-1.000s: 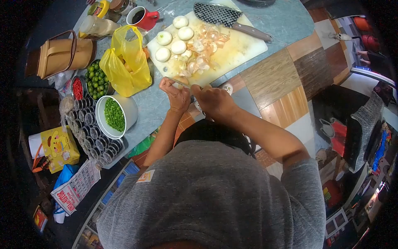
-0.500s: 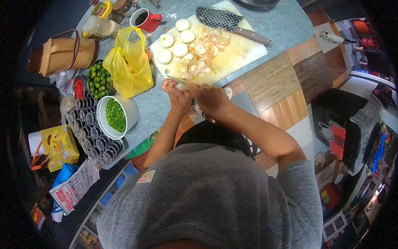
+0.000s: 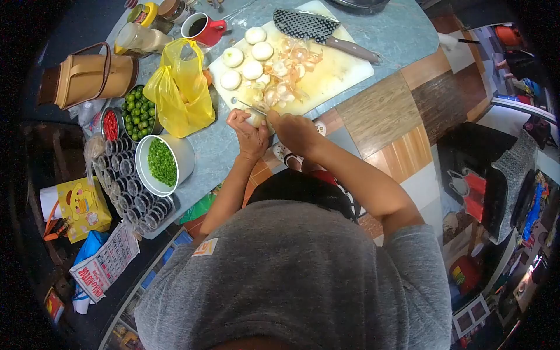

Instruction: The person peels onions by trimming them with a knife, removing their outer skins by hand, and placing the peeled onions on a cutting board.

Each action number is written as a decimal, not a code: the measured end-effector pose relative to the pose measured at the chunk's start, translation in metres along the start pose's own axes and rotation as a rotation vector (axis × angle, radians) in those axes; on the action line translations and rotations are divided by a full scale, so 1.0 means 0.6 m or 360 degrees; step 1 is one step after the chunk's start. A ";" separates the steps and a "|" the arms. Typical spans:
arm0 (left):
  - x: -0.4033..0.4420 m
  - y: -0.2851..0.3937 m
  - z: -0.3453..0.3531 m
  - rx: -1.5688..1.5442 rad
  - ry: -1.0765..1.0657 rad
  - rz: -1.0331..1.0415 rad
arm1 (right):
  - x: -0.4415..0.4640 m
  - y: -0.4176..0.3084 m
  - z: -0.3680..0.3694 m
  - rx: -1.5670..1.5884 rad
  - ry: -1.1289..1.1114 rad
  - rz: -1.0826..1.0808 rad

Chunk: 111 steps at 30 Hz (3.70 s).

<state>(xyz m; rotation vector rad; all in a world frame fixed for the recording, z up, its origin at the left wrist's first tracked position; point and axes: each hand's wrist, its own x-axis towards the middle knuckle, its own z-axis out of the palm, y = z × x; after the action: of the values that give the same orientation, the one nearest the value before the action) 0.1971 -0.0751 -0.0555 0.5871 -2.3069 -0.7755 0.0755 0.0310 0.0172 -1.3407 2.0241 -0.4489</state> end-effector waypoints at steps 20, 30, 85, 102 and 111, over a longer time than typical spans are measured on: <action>0.071 0.065 -0.073 -0.1035 0.0097 -0.0617 | 0.016 0.051 0.033 0.0512 0.0212 -0.0261; 0.148 0.028 -0.056 -0.2285 -0.0307 -0.1189 | 0.045 0.052 -0.140 0.0917 0.0253 0.0068; 0.198 0.009 -0.052 -0.2724 0.0056 -0.1029 | 0.158 -0.020 -0.178 0.0564 0.0491 -0.0086; 0.199 0.025 -0.051 -0.2416 -0.0097 -0.1109 | 0.151 0.006 -0.163 0.0920 0.0578 0.0030; 0.194 0.022 -0.041 -0.2096 0.0005 -0.1197 | 0.105 -0.021 -0.185 0.1011 0.0404 0.0025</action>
<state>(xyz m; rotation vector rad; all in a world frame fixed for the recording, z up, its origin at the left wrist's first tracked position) 0.1292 -0.1414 0.0172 0.7394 -1.0370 -2.2806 -0.0079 -0.0392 0.0841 -0.9028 1.8444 -1.1872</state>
